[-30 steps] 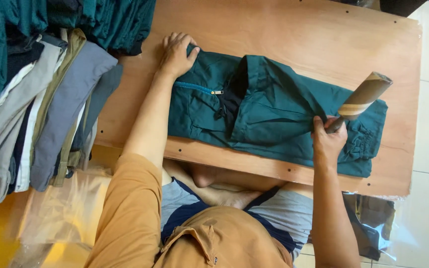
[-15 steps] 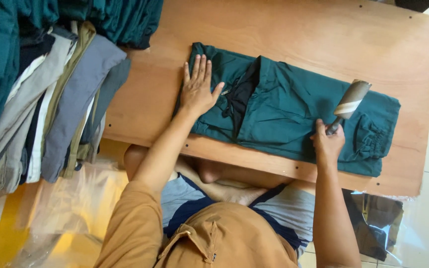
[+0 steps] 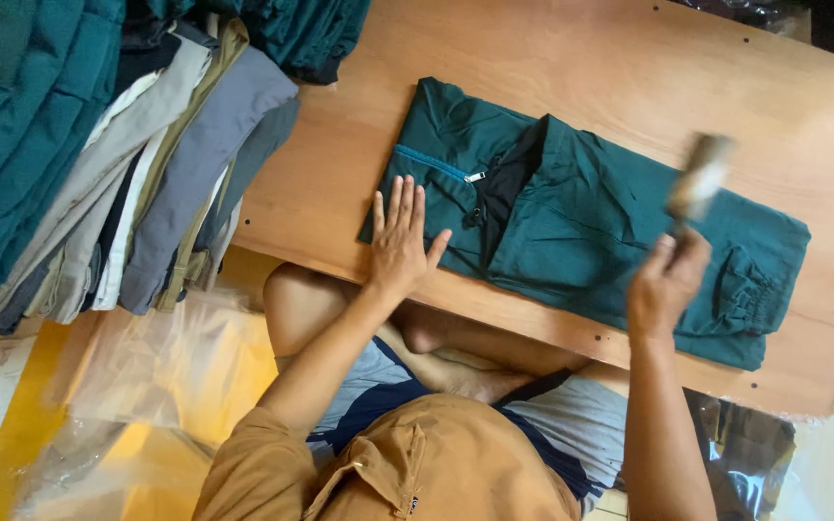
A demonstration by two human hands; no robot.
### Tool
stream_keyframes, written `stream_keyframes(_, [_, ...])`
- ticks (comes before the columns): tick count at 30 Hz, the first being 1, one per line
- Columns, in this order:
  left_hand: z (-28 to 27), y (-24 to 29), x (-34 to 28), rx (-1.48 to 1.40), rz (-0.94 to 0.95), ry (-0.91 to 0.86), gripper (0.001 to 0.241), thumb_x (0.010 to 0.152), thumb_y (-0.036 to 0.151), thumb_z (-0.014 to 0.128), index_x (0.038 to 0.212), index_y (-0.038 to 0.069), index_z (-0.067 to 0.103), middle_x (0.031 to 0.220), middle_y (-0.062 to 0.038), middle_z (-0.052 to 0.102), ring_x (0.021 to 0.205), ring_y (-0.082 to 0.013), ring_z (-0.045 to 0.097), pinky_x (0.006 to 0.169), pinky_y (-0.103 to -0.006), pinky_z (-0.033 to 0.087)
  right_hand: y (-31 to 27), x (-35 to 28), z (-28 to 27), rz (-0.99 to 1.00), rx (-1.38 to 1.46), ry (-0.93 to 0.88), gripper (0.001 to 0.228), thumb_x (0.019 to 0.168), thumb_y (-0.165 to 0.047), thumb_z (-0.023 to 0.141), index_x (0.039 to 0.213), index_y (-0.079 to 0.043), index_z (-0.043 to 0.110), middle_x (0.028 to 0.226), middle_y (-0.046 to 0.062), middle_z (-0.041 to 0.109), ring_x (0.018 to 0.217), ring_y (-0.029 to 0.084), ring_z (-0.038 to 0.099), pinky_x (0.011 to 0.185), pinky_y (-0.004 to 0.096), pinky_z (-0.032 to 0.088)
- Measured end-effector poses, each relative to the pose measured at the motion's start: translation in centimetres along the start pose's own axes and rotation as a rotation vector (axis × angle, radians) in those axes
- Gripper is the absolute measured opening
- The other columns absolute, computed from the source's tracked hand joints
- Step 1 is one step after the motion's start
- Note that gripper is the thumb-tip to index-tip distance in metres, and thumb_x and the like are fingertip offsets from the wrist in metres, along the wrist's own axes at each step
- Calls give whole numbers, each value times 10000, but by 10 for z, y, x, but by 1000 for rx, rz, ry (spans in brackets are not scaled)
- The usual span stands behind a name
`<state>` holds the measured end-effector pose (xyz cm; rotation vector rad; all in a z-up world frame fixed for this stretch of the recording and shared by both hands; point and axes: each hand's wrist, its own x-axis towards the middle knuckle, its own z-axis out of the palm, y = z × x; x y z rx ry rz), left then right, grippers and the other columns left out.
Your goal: The person folds a pair of green trousers on a wooden table, using a lint roller to smooth the fabric. They then place the folded trousers into a clear plastic bag and set it aside.
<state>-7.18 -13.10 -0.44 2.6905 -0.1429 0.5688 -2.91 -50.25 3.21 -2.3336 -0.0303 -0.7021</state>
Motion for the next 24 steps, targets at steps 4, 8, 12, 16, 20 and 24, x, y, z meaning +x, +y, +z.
stream_keyframes(4, [13, -1, -5, -16, -18, 20, 784, 1015, 539, 475, 1497, -76, 414, 1593, -312, 355, 1534, -417, 264, 1260, -630, 86, -119, 10, 39, -24, -51, -306, 191, 1112, -150, 584, 1294, -97, 608, 1068, 229, 637, 992, 535, 622, 808, 642, 486])
stream_keyframes(8, [23, -8, -6, -11, -19, 28, 762, 982, 541, 533, 1433, -72, 492, 1533, -291, 436, 1504, -395, 328, 1263, -623, 95, -151, 7, 108, -636, -140, -386, 230, 1062, -327, 522, 1238, -316, 670, 900, -21, 611, 789, 235, 686, 605, 375, 555])
stream_keyframes(12, [14, -4, -5, -28, -23, 6, 775, 1000, 526, 518, 1473, -81, 433, 1591, -300, 364, 1528, -399, 292, 1259, -625, 104, -155, 37, 151, -849, -218, -366, 136, 1020, -293, 556, 984, -292, 687, 854, -12, 626, 810, 213, 687, 592, 336, 560])
stream_keyframes(16, [13, 0, -6, -28, -55, 2, 784, 1022, 549, 445, 1471, -94, 440, 1579, -296, 387, 1527, -393, 296, 1273, -610, 72, -135, 84, 188, -762, -530, -160, 100, 957, -287, 679, 1056, -275, 688, 892, -3, 646, 752, 199, 694, 523, 339, 569])
stream_keyframes(20, [12, -4, -7, -45, -42, 8, 774, 1008, 533, 482, 1463, -92, 448, 1581, -301, 382, 1525, -398, 303, 1263, -612, 98, -156, 58, 170, -603, -524, -267, 89, 1026, -297, 602, 1024, -208, 601, 858, -15, 543, 682, 202, 661, 489, 324, 537])
stream_keyframes(24, [18, -5, -5, -28, -40, -8, 779, 987, 520, 543, 1470, -84, 445, 1574, -311, 387, 1523, -398, 305, 1253, -615, 106, -147, 16, 163, -671, -364, -399, 124, 1025, -360, 549, 1055, -289, 646, 842, -45, 548, 767, 185, 660, 535, 314, 539])
